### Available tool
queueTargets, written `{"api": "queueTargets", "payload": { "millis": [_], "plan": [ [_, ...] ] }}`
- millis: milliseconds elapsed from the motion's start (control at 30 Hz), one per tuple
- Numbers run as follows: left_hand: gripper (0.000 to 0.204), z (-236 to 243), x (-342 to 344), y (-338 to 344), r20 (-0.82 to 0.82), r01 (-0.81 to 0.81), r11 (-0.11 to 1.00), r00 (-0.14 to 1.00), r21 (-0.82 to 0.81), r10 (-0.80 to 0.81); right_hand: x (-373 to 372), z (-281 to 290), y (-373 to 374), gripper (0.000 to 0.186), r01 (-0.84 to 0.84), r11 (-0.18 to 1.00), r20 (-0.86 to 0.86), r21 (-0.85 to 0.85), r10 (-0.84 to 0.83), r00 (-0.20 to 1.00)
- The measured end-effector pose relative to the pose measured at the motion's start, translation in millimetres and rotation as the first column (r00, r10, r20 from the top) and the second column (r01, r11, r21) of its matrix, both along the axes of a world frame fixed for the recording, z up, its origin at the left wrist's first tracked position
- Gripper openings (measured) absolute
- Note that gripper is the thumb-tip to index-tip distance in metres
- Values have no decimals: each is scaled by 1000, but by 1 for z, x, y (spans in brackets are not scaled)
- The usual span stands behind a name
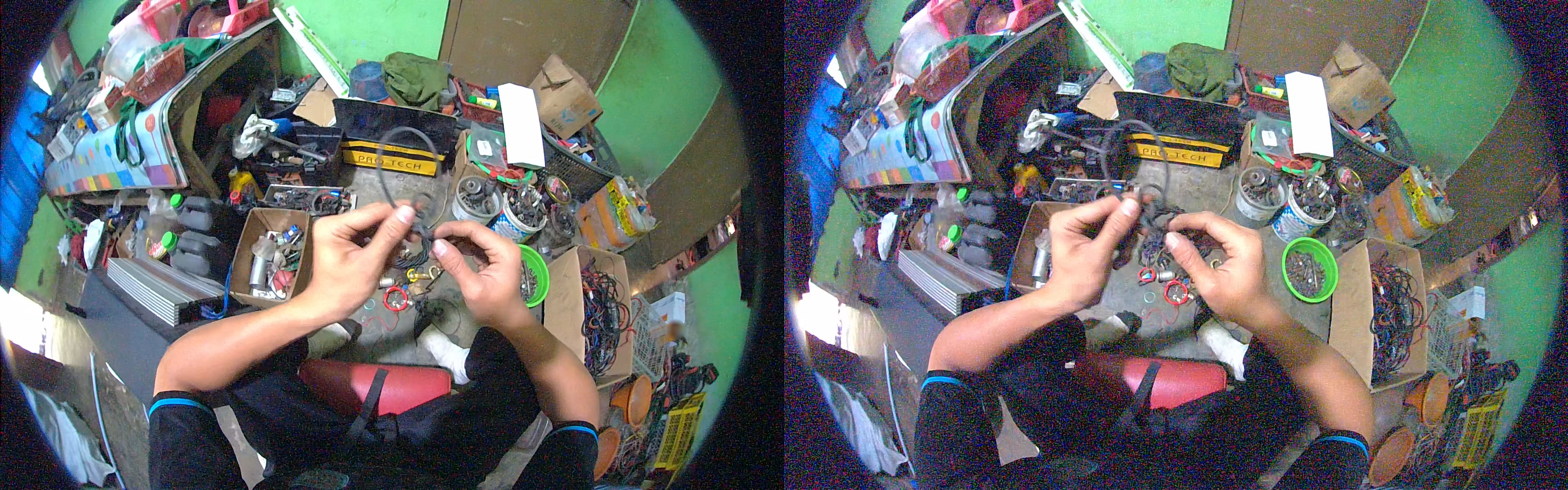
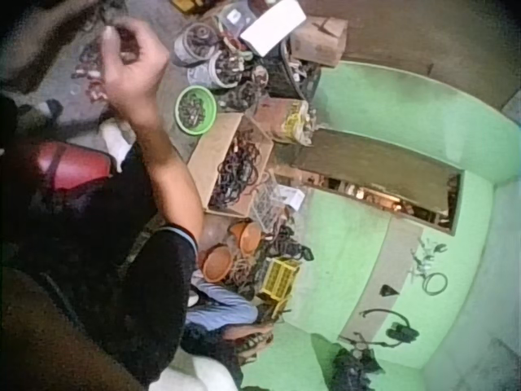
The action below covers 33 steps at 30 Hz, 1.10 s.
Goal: The person sits on the floor and manipulates a bundle of black wires, twisting and inspecting the ends. They then pick up a red and white wire harness and examine the connectors.
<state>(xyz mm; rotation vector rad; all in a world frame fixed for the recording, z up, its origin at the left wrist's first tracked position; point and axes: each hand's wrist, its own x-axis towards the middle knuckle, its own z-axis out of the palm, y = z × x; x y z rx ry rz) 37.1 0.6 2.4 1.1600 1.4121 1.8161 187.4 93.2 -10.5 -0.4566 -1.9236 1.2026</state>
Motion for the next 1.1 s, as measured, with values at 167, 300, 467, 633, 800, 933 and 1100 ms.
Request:
{"api": "queueTargets", "payload": {
  "millis": [167, 300, 467, 633, 800, 933, 1100],
  "plan": [
    [20, -1, -8, -5, -65, 10, 999, 998, -49, -13, 3, -5, 4, 13, -2, 999, 62, 54, -1, 998],
    [19, -8, 2, -3, -184, 60, 998, 981, 28, -54, -1, -5, 1, 13, 11, 998, 38, 59, -13, 999],
    [22, 6, -18, 0, -12, -87, 996, 996, 7, 87, 5, -2, 8, 14, -27, 998, 118, 56, 20, 993],
    [22, -4, -7, -3, -252, -2, 1000, 968, 19, 7, -3, 1, 1, 14, -18, 982, 59, 187, 8, 998],
    [21, 11, -10, -2, -124, -42, 999, 991, 26, 45, 2, -3, 8, 15, -53, 988, 103, 142, 38, 994],
    [21, 4, -23, -2, -193, -56, 996, 979, 65, 68, 2, -2, 7, 16, -63, 998, 176, 3, 62, 982],
    [21, 1, -10, -3, -150, 46, 999, 988, -1, -45, -2, -5, 8, 15, -57, 979, 122, 198, 33, 992]
  ]
}}
